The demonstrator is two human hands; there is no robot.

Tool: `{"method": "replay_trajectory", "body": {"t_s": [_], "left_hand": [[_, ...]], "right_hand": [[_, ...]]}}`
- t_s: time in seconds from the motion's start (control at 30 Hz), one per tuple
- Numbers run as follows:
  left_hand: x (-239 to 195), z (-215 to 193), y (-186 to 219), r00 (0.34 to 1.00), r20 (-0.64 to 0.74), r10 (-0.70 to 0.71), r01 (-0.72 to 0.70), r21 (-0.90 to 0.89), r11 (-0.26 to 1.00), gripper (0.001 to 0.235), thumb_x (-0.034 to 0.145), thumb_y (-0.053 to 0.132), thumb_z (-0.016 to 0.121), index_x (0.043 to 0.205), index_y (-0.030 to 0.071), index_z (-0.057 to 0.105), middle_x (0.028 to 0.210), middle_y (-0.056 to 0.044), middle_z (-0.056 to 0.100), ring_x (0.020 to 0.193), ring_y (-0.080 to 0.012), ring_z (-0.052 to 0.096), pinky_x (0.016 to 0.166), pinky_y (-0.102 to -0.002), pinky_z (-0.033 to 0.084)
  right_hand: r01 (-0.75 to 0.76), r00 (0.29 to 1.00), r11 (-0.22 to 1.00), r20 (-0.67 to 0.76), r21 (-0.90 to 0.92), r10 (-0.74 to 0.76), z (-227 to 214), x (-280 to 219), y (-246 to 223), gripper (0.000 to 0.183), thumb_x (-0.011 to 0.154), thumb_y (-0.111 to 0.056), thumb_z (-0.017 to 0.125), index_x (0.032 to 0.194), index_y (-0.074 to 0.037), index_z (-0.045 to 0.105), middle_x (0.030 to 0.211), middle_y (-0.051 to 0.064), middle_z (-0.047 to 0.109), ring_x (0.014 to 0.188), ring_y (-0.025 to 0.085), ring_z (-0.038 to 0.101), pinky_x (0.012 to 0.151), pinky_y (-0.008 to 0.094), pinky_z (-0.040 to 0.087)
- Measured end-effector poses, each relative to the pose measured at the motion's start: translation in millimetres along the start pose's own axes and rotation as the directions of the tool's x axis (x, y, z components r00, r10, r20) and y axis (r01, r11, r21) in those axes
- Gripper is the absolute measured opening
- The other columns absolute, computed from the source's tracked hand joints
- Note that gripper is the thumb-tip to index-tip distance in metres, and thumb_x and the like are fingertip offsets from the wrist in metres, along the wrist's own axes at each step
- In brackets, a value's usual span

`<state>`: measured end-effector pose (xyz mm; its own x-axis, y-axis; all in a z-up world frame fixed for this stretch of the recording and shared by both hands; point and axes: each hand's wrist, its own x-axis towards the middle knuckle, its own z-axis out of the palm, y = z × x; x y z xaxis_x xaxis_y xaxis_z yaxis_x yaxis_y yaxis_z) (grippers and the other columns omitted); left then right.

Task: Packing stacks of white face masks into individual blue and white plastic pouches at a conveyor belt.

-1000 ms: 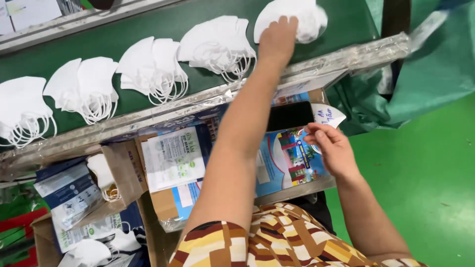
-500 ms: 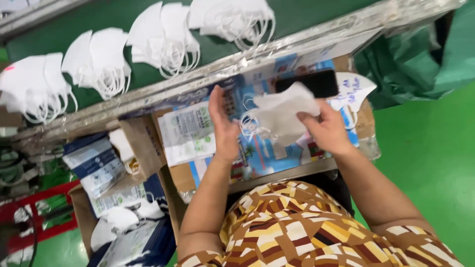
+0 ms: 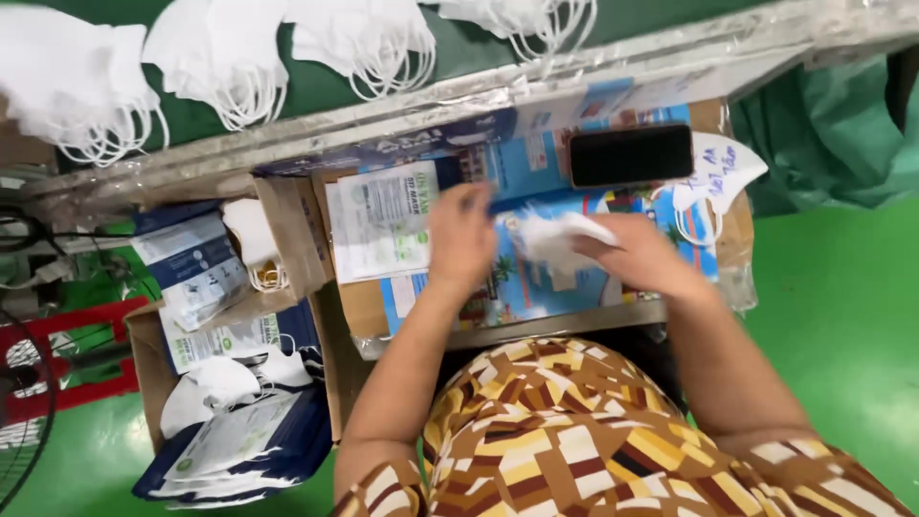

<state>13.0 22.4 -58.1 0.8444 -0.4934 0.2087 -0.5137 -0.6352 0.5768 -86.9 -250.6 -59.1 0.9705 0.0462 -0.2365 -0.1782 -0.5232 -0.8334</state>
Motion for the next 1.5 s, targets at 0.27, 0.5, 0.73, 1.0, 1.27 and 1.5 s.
{"method": "replay_trajectory", "body": {"t_s": [0.27,0.5,0.73,1.0,1.27,1.5], "left_hand": [[-9.4,52.0,-70.7,0.945,-0.070,-0.320,0.327,0.236,0.915,0.038,0.088,0.011,0.062,0.123,-0.004,0.060,0.113,-0.024,0.060,0.103,-0.0421,0.061,0.088,-0.048,0.051],[-2.3,30.0,-70.2,0.897,-0.279,-0.343,0.313,-0.146,0.938,0.017,0.094,0.019,0.072,0.089,0.004,0.066,0.081,-0.016,0.066,0.078,-0.0368,0.064,0.072,-0.048,0.050],[-14.7,22.3,7.1,0.925,-0.339,-0.171,-0.022,-0.498,0.867,0.014,0.083,0.010,0.073,0.090,0.001,0.064,0.087,-0.018,0.063,0.079,-0.0349,0.061,0.072,-0.046,0.049],[-16.6,37.3,9.0,0.987,0.016,-0.161,0.127,-0.690,0.712,0.012,0.094,0.016,0.076,0.091,0.009,0.067,0.086,-0.009,0.068,0.077,-0.0234,0.067,0.071,-0.036,0.055],[21.9,-13.9,31.4,0.975,-0.128,0.183,-0.218,-0.364,0.905,0.013,0.093,0.019,0.070,0.102,0.010,0.073,0.104,-0.008,0.072,0.111,-0.0287,0.065,0.100,-0.046,0.044],[27.6,-21.9,36.0,0.991,-0.078,0.109,-0.132,-0.414,0.900,0.020,0.092,0.021,0.072,0.101,0.003,0.071,0.098,-0.012,0.069,0.095,-0.0310,0.064,0.086,-0.044,0.046]], "right_hand": [[-0.106,0.973,0.989,-0.215,-0.102,0.082,-24.0,-9.3,-28.6,0.027,0.104,-0.029,0.068,0.124,-0.011,0.073,0.100,0.015,0.075,0.087,0.031,0.070,0.082,0.042,0.056],[0.129,0.952,0.755,-0.132,-0.643,-0.275,19.5,3.1,-25.7,0.044,0.069,0.001,0.074,0.108,-0.016,0.080,0.105,0.005,0.078,0.101,0.030,0.068,0.090,0.042,0.051],[0.171,0.982,0.922,-0.135,0.347,-0.132,31.8,17.6,-74.2,0.058,0.075,-0.017,0.083,0.129,-0.014,0.062,0.119,-0.002,0.070,0.103,0.013,0.068,0.090,0.028,0.053],[-0.036,0.981,0.827,-0.139,0.561,0.138,50.9,29.9,-15.9,0.023,0.093,-0.019,0.075,0.112,-0.007,0.076,0.099,0.000,0.077,0.087,0.007,0.068,0.078,0.028,0.056],[0.067,0.967,0.991,0.251,-0.113,-0.036,39.7,15.6,-26.7,0.026,0.081,-0.016,0.078,0.107,-0.011,0.074,0.096,0.003,0.075,0.090,0.017,0.068,0.081,0.034,0.053],[0.003,0.983,0.995,0.182,0.104,-0.022,28.9,10.1,-7.5,0.031,0.084,-0.014,0.072,0.114,-0.007,0.071,0.092,0.008,0.078,0.081,0.015,0.072,0.073,0.032,0.058]]}}
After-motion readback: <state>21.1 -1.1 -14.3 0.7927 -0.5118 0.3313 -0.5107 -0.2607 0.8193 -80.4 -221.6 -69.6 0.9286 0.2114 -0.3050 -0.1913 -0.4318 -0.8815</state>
